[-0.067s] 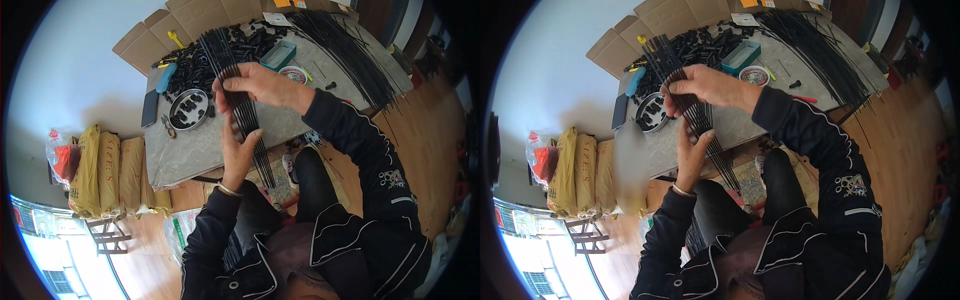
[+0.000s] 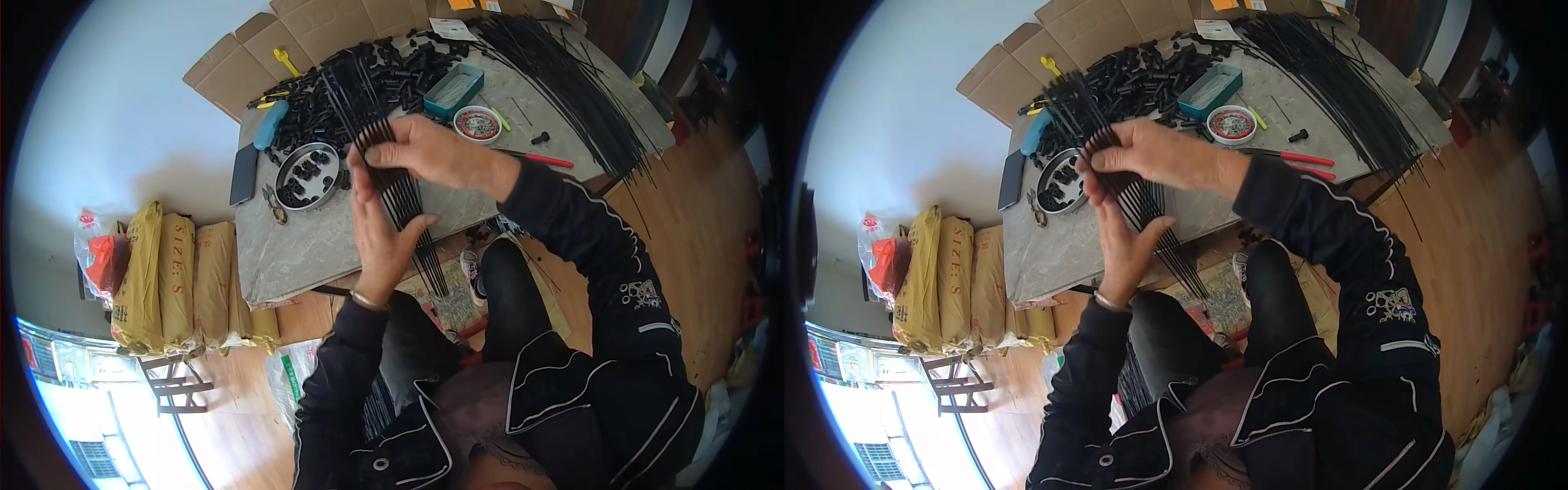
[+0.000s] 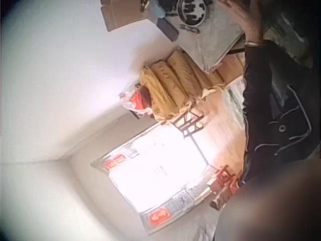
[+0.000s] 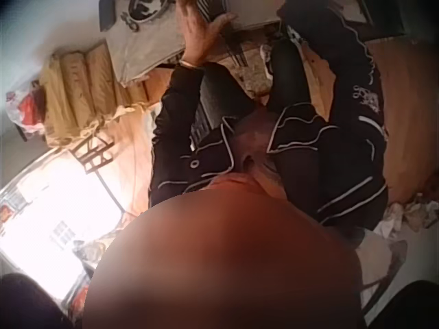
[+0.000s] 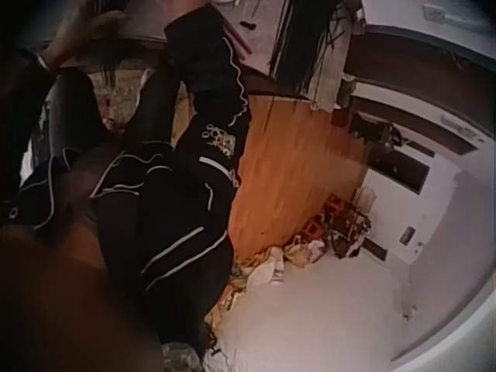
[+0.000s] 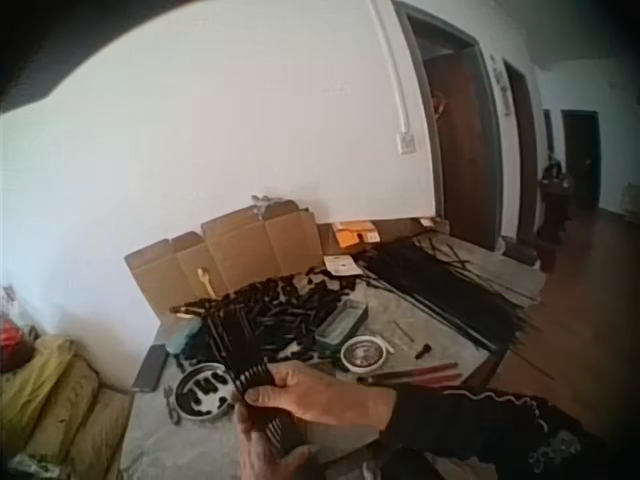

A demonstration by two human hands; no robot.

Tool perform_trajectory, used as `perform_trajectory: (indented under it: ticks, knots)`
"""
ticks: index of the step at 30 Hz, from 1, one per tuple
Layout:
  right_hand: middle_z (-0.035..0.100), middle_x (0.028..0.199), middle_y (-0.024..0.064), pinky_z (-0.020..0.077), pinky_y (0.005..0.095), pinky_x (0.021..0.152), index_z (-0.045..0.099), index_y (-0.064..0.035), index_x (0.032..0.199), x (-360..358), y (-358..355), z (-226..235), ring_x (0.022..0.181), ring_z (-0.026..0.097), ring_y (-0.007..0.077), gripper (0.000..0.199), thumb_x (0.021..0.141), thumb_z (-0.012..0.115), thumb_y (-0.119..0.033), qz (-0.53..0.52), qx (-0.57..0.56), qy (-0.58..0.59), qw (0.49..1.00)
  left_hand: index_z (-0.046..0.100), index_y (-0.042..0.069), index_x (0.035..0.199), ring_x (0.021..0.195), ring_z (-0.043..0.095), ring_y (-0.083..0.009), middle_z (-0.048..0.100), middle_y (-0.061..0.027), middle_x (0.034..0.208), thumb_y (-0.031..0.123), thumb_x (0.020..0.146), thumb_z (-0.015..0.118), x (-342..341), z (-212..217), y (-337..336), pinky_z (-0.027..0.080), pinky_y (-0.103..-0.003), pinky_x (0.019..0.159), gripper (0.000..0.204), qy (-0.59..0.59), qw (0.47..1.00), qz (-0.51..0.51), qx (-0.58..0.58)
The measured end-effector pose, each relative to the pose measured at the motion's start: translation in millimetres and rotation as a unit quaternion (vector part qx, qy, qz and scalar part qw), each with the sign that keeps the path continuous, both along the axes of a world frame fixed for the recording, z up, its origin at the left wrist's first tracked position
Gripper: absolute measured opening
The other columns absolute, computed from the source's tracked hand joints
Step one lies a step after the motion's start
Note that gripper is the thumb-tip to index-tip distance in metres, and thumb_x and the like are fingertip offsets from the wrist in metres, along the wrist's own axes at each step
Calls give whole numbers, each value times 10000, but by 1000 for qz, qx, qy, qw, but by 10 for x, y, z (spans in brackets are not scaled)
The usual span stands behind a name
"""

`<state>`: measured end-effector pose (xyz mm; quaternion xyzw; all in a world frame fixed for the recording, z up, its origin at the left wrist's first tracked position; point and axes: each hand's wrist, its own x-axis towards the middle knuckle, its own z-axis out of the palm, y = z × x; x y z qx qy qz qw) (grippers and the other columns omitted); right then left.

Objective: Bundling black wires and attaching connectors using pliers.

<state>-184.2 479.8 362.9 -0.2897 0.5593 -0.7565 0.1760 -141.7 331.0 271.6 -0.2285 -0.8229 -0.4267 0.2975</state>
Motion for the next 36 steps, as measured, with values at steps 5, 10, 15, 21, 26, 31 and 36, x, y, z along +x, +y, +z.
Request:
perform_trajectory:
  ticks: [5, 10, 15, 21, 26, 31, 36]
  knots:
    - [666, 910, 88, 517, 291, 821, 606, 28, 1063, 395, -52, -153, 874, 643, 166, 182, 965, 537, -109, 17, 16, 2, 1000, 555, 99, 1288, 1230, 409, -391, 487, -181, 1311, 622, 567, 784, -165, -282, -267, 350, -460, 1048, 919, -136, 938, -178, -266]
    - [667, 911, 83, 515, 292, 826, 615, 20, 1053, 441, -55, -263, 874, 640, 157, 181, 965, 539, -118, 7, 23, 54, 998, 536, 49, 1297, 1234, 420, -337, 440, -156, 1371, 570, 586, 812, -191, -96, -459, 311, -430, 1078, 924, -254, 933, -238, -97]
    - [670, 916, 78, 513, 296, 838, 620, 20, 1041, 506, 12, -221, 878, 642, 148, 169, 956, 550, -108, -21, 37, 33, 999, 547, 4, 1272, 1103, 546, -227, 497, -132, 1348, 416, 692, 810, 16, 822, -360, 414, -355, 983, 758, -231, 882, -326, 248]
    - [672, 989, 81, 499, 308, 872, 606, 9, 1130, 316, 59, -211, 924, 644, 179, 228, 922, 591, -82, -11, 46, 102, 994, 640, -23, 1089, 911, 657, -128, 708, -109, 977, 112, 943, 586, 97, 1105, -161, 523, -228, 790, 207, -318, 859, -306, 259]
    - [700, 969, 123, 509, 352, 789, 672, 5, 1026, -716, 801, -260, 887, 664, 220, 264, 828, 622, -163, -192, 397, 168, 881, 637, -40, 1073, 937, 664, -171, 708, -120, 962, 63, 929, 592, 35, 991, -110, 506, -290, 890, 182, -214, 903, -303, 216]
    - [703, 942, 120, 475, 462, 791, 726, -134, 930, -1409, 1222, -628, 933, 654, 323, 176, 780, 637, -156, -356, 608, 266, 658, 634, -42, 1070, 957, 661, -167, 706, -115, 959, 44, 929, 583, 43, 1005, -101, 504, -290, 897, 173, -211, 902, -304, 221]
    - [680, 858, 49, 417, 428, 788, 690, -143, 786, -1603, 1150, -760, 882, 633, 267, 42, 748, 676, -156, -293, 718, 360, 518, 631, -36, 1071, 962, 659, -167, 708, -104, 959, 61, 937, 578, 25, 977, -117, 502, -291, 899, 174, -211, 905, -303, 210]
